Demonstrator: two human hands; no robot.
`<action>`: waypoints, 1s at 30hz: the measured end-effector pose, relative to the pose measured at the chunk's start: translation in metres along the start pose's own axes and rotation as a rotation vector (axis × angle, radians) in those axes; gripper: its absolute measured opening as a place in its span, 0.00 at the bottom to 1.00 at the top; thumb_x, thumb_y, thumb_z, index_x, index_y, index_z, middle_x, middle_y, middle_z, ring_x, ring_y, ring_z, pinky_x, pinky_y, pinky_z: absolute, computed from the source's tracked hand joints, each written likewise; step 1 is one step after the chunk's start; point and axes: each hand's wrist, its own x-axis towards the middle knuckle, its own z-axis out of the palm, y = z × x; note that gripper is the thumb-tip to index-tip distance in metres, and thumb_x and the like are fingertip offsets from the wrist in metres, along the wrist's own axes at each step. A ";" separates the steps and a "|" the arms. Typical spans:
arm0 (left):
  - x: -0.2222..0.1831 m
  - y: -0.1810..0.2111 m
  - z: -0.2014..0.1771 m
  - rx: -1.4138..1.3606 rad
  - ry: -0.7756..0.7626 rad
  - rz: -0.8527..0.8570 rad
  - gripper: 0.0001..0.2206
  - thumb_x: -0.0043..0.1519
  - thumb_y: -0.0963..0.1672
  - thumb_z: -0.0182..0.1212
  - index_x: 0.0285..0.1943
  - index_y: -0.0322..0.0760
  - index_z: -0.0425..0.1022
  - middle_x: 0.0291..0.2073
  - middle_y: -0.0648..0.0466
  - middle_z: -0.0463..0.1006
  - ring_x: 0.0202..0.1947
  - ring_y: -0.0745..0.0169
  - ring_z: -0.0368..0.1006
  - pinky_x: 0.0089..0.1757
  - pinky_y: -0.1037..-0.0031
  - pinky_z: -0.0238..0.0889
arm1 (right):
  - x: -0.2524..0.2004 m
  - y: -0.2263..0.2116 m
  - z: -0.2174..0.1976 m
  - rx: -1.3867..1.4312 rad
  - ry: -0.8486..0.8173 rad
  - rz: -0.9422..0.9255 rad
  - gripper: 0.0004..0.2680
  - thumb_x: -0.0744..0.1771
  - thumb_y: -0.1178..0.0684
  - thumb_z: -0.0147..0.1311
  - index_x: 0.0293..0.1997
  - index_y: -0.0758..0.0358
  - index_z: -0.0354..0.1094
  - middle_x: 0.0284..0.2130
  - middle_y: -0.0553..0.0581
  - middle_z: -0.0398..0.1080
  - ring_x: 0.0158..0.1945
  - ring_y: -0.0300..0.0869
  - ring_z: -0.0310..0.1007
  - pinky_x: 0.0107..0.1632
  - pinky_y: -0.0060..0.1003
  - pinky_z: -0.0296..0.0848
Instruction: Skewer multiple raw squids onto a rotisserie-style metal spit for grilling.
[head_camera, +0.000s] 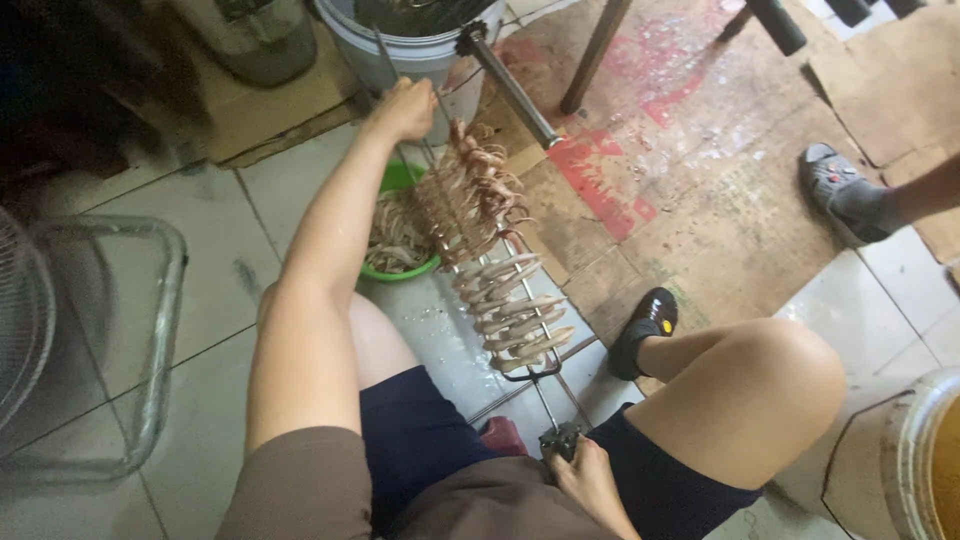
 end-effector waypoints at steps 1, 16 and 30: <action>-0.007 0.006 -0.001 0.004 0.000 -0.010 0.15 0.70 0.48 0.55 0.56 0.33 0.76 0.50 0.40 0.78 0.56 0.41 0.67 0.52 0.43 0.60 | -0.003 -0.004 0.000 -0.001 -0.008 -0.007 0.09 0.62 0.50 0.61 0.34 0.68 0.73 0.21 0.66 0.75 0.25 0.45 0.80 0.33 0.42 0.75; 0.014 0.016 0.061 -1.505 0.419 0.034 0.11 0.78 0.44 0.46 0.55 0.33 0.74 0.30 0.56 0.75 0.27 0.72 0.67 0.31 0.79 0.61 | 0.000 -0.001 0.000 -0.025 0.078 -0.033 0.10 0.62 0.50 0.61 0.32 0.69 0.73 0.20 0.67 0.74 0.26 0.50 0.82 0.31 0.43 0.75; -0.012 0.022 0.039 -1.418 0.410 0.157 0.10 0.77 0.45 0.45 0.62 0.41 0.70 0.45 0.60 0.74 0.43 0.73 0.70 0.45 0.77 0.65 | -0.007 -0.032 -0.006 0.088 0.044 0.011 0.07 0.61 0.54 0.59 0.32 0.68 0.72 0.19 0.65 0.72 0.23 0.39 0.74 0.31 0.41 0.72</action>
